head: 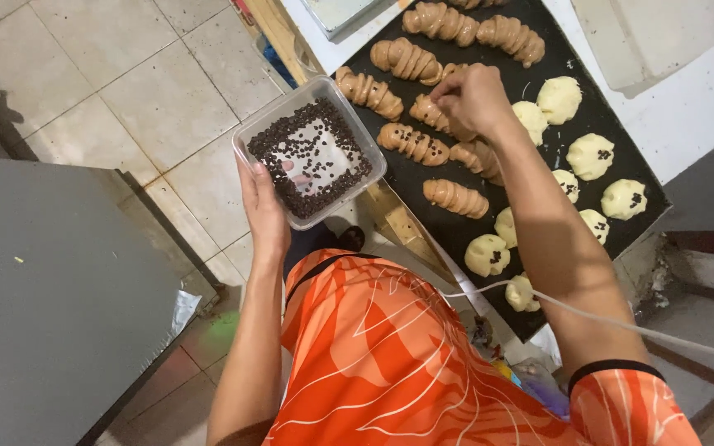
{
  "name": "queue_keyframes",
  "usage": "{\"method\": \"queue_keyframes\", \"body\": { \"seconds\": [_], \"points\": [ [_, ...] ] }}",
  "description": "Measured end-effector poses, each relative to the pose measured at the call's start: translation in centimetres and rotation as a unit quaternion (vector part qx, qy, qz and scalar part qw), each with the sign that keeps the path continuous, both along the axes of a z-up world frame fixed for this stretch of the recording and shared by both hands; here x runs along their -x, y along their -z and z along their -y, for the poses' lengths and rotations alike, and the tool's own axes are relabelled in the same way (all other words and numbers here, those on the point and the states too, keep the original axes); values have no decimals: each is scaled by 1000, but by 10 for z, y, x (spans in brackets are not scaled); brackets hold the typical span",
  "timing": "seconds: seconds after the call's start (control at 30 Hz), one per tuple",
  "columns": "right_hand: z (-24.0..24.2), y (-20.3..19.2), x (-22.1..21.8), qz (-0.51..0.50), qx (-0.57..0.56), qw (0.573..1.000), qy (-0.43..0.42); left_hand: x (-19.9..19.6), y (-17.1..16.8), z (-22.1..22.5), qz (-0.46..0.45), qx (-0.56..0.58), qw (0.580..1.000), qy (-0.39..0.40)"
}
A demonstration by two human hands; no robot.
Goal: The person removes a tray from the oven, then applies a glaze with a brush and sprinkles chocolate toppings onto shaped dough pieces on a tray.
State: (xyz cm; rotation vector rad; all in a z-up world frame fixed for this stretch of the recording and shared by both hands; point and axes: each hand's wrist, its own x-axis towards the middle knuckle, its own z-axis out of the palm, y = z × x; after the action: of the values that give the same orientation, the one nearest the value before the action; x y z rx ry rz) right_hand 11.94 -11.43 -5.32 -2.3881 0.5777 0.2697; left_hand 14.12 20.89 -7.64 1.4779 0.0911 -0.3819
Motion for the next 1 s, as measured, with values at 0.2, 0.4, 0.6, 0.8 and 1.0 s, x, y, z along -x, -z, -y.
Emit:
{"method": "queue_keyframes", "body": {
  "seconds": [0.2, 0.4, 0.6, 0.8, 1.0],
  "points": [
    [12, -4, 19, 20, -31, 999, 14, 2, 3, -3, 2, 40, 999, -7],
    [17, -2, 36, 59, -18, 998, 24, 0, -2, 4, 11, 43, 999, 27],
    [40, 27, 52, 95, 113, 989, 3, -1, -52, 23, 14, -46, 997, 63],
    [-52, -46, 29, 158, 5, 987, 16, -18, -37, 27, 36, -80, 991, 101],
    [-149, -42, -9, -12, 21, 980, -200, -30, -37, 32, 45, -39, 989, 139]
  ]
}}
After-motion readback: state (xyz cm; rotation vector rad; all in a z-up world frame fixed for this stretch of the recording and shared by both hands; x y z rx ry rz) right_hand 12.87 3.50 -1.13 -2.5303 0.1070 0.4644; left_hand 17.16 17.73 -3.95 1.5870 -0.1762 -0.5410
